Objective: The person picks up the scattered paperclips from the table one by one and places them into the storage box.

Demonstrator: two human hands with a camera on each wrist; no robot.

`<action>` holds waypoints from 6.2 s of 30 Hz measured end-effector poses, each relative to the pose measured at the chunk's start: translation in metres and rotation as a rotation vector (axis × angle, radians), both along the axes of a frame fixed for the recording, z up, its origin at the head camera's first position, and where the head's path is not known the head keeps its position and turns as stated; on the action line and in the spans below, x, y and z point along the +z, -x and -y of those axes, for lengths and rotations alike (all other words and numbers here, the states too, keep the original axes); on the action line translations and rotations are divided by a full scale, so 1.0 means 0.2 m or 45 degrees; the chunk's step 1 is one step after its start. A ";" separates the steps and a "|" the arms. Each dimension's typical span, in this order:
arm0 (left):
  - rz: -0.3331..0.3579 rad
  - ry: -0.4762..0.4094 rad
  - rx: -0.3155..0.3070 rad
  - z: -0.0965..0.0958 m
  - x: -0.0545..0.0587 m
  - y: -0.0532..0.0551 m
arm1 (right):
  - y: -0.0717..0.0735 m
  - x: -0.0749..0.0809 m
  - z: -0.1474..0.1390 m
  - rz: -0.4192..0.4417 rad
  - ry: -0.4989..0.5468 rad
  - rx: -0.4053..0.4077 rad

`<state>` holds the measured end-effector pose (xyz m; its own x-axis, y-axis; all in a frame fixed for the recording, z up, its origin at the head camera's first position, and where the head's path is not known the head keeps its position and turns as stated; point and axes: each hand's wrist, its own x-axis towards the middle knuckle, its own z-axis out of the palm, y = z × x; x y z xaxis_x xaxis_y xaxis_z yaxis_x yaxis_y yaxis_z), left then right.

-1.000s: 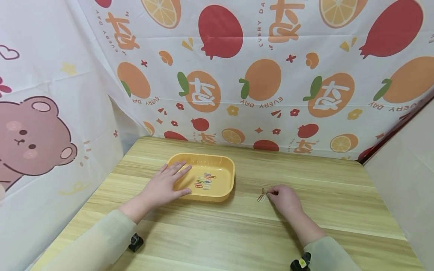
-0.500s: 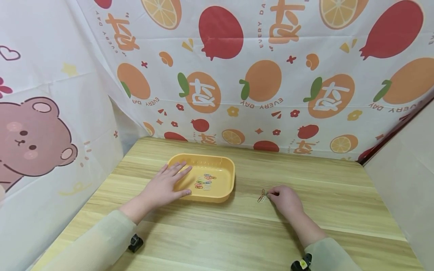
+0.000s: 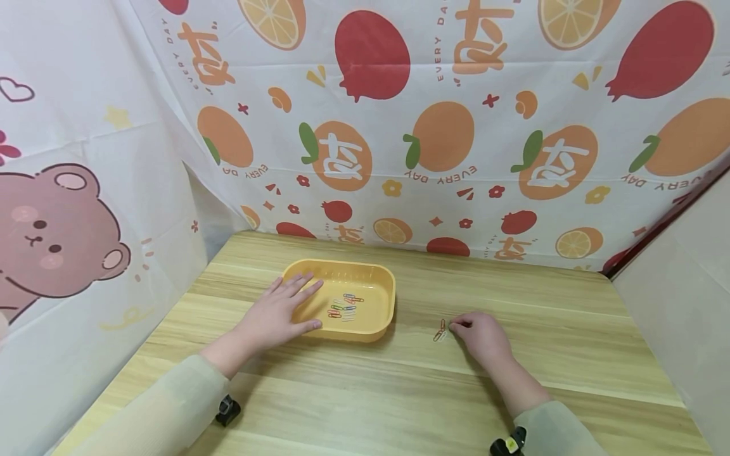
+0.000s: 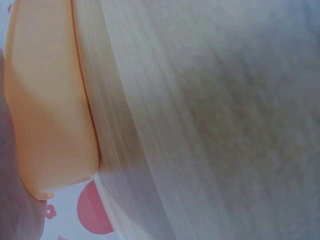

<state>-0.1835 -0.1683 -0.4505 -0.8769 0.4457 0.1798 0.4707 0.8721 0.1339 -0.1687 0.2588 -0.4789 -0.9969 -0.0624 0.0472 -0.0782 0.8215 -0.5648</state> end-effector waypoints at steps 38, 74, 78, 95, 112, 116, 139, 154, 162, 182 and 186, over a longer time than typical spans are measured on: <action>-0.015 -0.012 -0.002 0.00 -0.02 0.01 | 0.14 0.15 0.26 0.057 0.361 -0.075; -0.003 -0.004 0.006 0.00 0.01 -0.02 | 0.20 0.30 0.81 -0.042 0.386 0.182; 0.008 -0.011 0.001 0.00 0.01 -0.01 | 0.21 0.29 0.86 -0.050 0.287 0.252; 0.009 0.008 -0.006 0.00 0.01 -0.01 | 0.35 0.19 1.06 0.029 -0.112 0.333; 0.016 0.003 0.002 0.00 0.00 0.01 | 0.41 0.16 1.12 0.048 -0.325 0.340; 0.009 0.011 0.000 0.00 0.00 0.01 | 0.41 0.17 1.12 0.056 -0.321 0.331; 0.015 0.020 0.015 -0.01 -0.01 0.00 | 0.38 0.19 1.11 0.027 -0.193 0.283; -0.016 -0.009 -0.005 -0.01 0.01 0.00 | 0.32 0.23 1.05 -0.061 0.096 0.248; -0.002 0.003 0.009 0.00 0.00 0.00 | 0.26 0.27 0.98 -0.119 0.182 0.216; -0.008 -0.008 0.000 -0.01 0.01 0.00 | 0.07 0.26 0.49 -0.135 0.324 0.064; -0.005 -0.020 -0.004 -0.01 0.01 0.00 | 0.03 0.22 0.32 -0.111 0.325 0.039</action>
